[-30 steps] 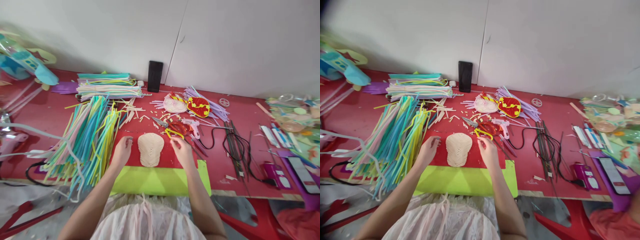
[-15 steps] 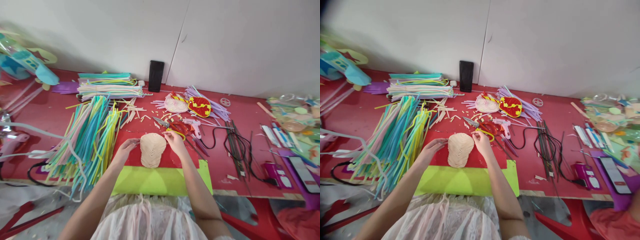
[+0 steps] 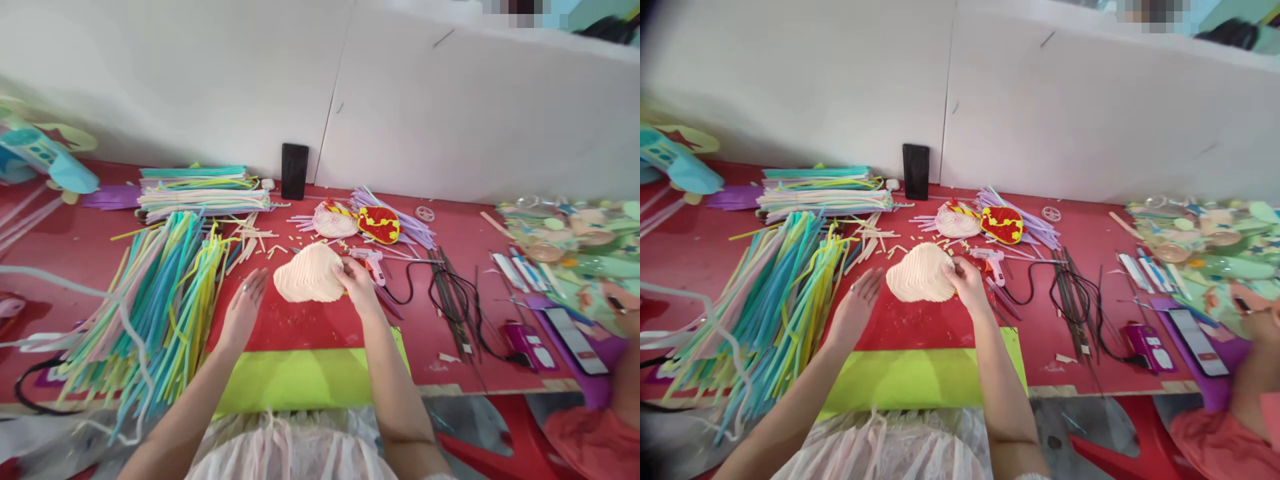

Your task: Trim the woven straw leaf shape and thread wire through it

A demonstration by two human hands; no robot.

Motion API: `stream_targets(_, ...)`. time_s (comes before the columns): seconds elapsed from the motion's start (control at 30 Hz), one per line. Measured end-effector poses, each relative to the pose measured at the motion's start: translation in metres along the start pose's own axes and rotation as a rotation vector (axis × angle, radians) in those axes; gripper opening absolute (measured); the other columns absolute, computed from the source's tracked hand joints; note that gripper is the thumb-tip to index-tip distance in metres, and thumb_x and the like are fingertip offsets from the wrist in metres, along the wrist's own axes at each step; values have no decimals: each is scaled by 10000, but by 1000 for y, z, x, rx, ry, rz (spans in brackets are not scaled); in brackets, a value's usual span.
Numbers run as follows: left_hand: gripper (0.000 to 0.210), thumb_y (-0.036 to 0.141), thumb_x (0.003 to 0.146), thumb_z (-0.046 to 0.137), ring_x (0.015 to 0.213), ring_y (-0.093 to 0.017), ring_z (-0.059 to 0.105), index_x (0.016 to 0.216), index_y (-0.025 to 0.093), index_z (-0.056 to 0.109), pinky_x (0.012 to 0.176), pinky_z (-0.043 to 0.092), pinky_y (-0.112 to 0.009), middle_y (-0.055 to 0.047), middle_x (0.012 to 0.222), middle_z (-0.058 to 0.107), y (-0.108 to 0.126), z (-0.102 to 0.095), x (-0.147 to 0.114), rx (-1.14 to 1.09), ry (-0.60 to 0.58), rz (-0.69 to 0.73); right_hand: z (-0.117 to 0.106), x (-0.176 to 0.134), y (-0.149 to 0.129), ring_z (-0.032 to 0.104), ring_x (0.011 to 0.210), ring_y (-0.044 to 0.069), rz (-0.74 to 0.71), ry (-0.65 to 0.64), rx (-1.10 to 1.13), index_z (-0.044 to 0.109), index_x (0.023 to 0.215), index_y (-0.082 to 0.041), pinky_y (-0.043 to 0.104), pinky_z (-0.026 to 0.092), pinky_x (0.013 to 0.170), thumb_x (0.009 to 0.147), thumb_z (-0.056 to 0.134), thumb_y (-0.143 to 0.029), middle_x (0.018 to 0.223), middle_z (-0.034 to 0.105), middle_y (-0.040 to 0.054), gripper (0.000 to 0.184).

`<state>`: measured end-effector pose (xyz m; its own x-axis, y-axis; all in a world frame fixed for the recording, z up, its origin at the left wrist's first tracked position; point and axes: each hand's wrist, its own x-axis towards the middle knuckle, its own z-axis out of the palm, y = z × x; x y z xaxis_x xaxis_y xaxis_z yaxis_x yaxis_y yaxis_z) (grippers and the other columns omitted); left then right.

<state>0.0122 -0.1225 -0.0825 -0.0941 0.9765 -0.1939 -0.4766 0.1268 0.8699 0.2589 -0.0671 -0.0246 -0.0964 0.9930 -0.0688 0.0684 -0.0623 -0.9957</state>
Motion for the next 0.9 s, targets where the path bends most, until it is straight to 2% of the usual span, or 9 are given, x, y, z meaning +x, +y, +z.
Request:
stream_targets(0.07, 443, 440, 796, 543, 1253, -238, 464, 1175, 211, 555, 1082, 320, -416, -111, 1382, 473, -13, 11, 4, -88, -17, -86, 4, 3, -3, 582, 809, 169, -52, 119, 40, 562, 907, -203, 264, 456, 739, 783, 593, -435, 838, 628, 13, 266)
stream_targets(0.13, 421, 466, 741, 617, 1190, -265, 524, 1058, 189, 610, 1065, 342, -433, -130, 1287, 562, -23, 30, 8, -154, -34, -155, 15, 5, -3, 584, 850, 171, -89, 178, 93, 536, 924, -210, 275, 464, 785, 797, 576, -430, 875, 627, 19, 257)
stream_targets(0.27, 440, 449, 711, 665, 1178, -276, 532, 1062, 189, 614, 1023, 394, -421, -118, 1231, 604, -23, 76, 17, -194, -119, -188, 38, 5, 0, 605, 883, 171, -93, 167, 164, 509, 950, -212, 281, 474, 821, 824, 550, -413, 908, 640, 19, 241)
stream_targets(0.37, 505, 347, 680, 722, 1207, -264, 506, 1144, 217, 574, 995, 422, -379, -81, 1289, 569, -10, 92, 29, -177, -39, -158, 34, 1, 4, 614, 927, 187, -98, 129, 55, 532, 1027, -201, 287, 481, 821, 854, 509, -421, 976, 657, 43, 281)
stream_targets(0.43, 551, 325, 642, 752, 1185, -270, 524, 1146, 195, 572, 970, 442, -383, -93, 1271, 582, -1, 88, 39, -128, 29, -120, 18, -2, 9, 614, 933, 192, -116, 187, -119, 548, 1093, -199, 296, 481, 812, 881, 460, -422, 1036, 651, 62, 320)
stream_targets(0.53, 569, 331, 577, 789, 1140, -283, 554, 1087, 150, 610, 959, 444, -405, -110, 1197, 627, 9, 67, 54, 7, 74, -55, -14, -5, 24, 597, 931, 209, -152, 338, -520, 588, 1072, -184, 337, 452, 858, 887, 453, -390, 1023, 638, 90, 309)
stream_targets(0.6, 566, 333, 558, 800, 1116, -285, 568, 1060, 137, 626, 954, 442, -407, -114, 1155, 647, 14, 52, 61, 71, 47, -39, -27, -5, 36, 567, 988, 237, -157, 270, -803, 609, 1031, -168, 360, 426, 894, 847, 521, -347, 1023, 621, 108, 272)
stream_targets(0.7, 580, 350, 549, 800, 1101, -288, 576, 1059, 130, 634, 939, 446, -409, -122, 1119, 662, 20, 42, 67, 121, 18, -5, -30, 1, 46, 527, 1054, 263, -119, 119, -1099, 595, 1054, -153, 365, 408, 901, 782, 580, -259, 1077, 584, 129, 292)
stream_targets(0.9, 574, 364, 554, 788, 1085, -289, 583, 1060, 132, 646, 955, 431, -420, -117, 1091, 673, 43, 60, 79, 189, -41, 53, -16, 23, 40, 545, 985, 262, 3, 38, -1319, 566, 977, -145, 375, 385, 877, 703, 620, -207, 1032, 584, 121, 286)
